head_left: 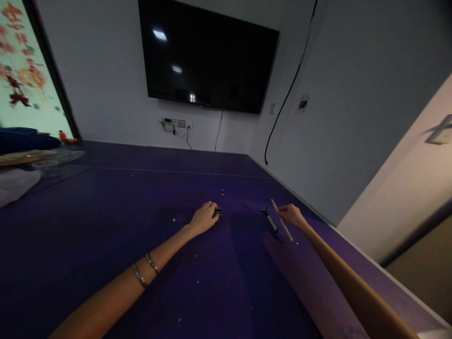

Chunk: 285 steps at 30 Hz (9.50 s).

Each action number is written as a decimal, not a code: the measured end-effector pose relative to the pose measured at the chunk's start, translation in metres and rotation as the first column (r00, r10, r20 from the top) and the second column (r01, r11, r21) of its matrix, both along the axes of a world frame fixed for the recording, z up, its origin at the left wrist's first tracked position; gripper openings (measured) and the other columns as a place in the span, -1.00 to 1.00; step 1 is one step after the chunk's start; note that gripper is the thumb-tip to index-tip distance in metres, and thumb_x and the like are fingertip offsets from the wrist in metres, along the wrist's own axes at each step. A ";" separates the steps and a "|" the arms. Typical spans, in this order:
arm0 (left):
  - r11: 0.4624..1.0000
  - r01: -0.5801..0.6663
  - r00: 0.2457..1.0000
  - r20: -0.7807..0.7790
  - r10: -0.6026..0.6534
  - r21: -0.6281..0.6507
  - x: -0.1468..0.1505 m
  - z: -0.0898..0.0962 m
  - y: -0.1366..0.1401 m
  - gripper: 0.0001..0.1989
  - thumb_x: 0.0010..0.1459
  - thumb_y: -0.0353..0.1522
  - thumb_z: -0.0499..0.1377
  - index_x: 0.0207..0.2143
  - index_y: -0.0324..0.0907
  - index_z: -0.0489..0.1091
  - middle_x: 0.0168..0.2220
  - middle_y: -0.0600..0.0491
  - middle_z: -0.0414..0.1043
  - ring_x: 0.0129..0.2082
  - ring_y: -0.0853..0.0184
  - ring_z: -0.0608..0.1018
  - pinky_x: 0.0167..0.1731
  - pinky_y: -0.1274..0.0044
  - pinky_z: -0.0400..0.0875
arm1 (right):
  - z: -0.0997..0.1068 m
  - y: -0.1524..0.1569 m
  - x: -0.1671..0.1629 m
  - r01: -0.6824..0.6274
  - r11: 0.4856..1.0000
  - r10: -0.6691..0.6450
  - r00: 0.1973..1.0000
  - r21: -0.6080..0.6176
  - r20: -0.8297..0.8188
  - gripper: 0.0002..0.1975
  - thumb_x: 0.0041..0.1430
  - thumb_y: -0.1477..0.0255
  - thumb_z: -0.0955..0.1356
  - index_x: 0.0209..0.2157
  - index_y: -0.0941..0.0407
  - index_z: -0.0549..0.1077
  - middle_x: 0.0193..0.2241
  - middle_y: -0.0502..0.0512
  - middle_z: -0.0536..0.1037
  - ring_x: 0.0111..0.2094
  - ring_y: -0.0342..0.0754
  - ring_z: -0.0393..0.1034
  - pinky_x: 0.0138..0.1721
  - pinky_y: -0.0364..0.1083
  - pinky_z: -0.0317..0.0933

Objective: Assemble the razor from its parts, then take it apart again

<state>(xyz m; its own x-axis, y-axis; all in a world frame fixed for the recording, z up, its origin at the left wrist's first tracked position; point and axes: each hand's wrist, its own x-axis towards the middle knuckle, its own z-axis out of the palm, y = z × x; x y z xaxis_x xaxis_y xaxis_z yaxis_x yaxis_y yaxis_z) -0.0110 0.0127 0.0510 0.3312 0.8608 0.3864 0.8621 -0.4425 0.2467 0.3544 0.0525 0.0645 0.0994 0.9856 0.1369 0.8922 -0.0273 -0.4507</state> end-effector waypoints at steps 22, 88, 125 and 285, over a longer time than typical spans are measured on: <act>0.993 0.077 0.986 -0.140 -0.088 -0.088 -0.005 -0.021 0.035 -0.58 0.14 -0.29 -0.04 0.01 -0.30 0.22 0.01 -0.17 0.31 0.05 0.18 0.33 0.01 0.37 0.20 | -0.035 0.019 0.000 0.039 0.999 -0.036 0.983 -0.018 0.179 -0.84 -0.09 0.45 0.33 -0.49 0.20 0.55 -0.49 0.25 0.55 -0.42 0.06 0.47 -0.50 -0.17 0.14; 0.993 0.110 0.990 -0.078 -0.114 -0.048 0.000 -0.046 0.016 -0.47 0.23 -0.16 -0.19 0.10 -0.33 0.13 0.12 -0.18 0.20 0.17 0.15 0.18 0.11 0.36 0.07 | -0.023 0.020 0.099 -0.469 0.882 0.470 0.883 -0.036 0.001 -0.24 -0.14 0.17 0.37 0.11 0.12 0.15 -0.16 0.24 0.50 -0.15 0.10 0.39 -0.10 0.02 0.22; 0.993 -0.096 0.989 0.103 0.103 -0.071 -0.008 -0.034 0.016 -0.59 0.24 -0.28 -0.16 0.04 -0.28 0.19 0.09 -0.12 0.26 0.15 0.24 0.22 0.16 0.31 -0.03 | -0.003 0.011 -0.008 -0.600 0.800 0.594 0.789 -0.008 0.156 -0.39 0.01 0.49 0.22 0.16 0.02 0.13 0.02 0.07 0.40 0.01 -0.01 0.30 0.01 -0.05 0.19; 0.870 -0.252 0.964 -0.193 0.185 -0.425 -0.065 0.012 0.042 -0.68 0.09 -0.36 -0.02 -0.26 -0.30 0.48 -0.16 -0.25 0.46 -0.18 0.16 0.51 -0.24 0.50 0.34 | 0.006 -0.073 -0.127 -0.223 0.972 0.213 0.968 0.070 0.132 -0.72 0.07 0.40 0.22 -0.41 0.13 0.55 -0.40 0.15 0.57 -0.33 0.00 0.45 -0.29 -0.15 0.19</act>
<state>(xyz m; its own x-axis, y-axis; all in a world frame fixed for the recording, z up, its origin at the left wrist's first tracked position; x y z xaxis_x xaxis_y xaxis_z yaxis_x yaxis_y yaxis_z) -0.0762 0.0548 0.0629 0.1369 0.9867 -0.0878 0.9642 -0.1124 0.2401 0.2278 -0.0208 0.0708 -0.1395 0.9661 0.2174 0.9209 0.2072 -0.3301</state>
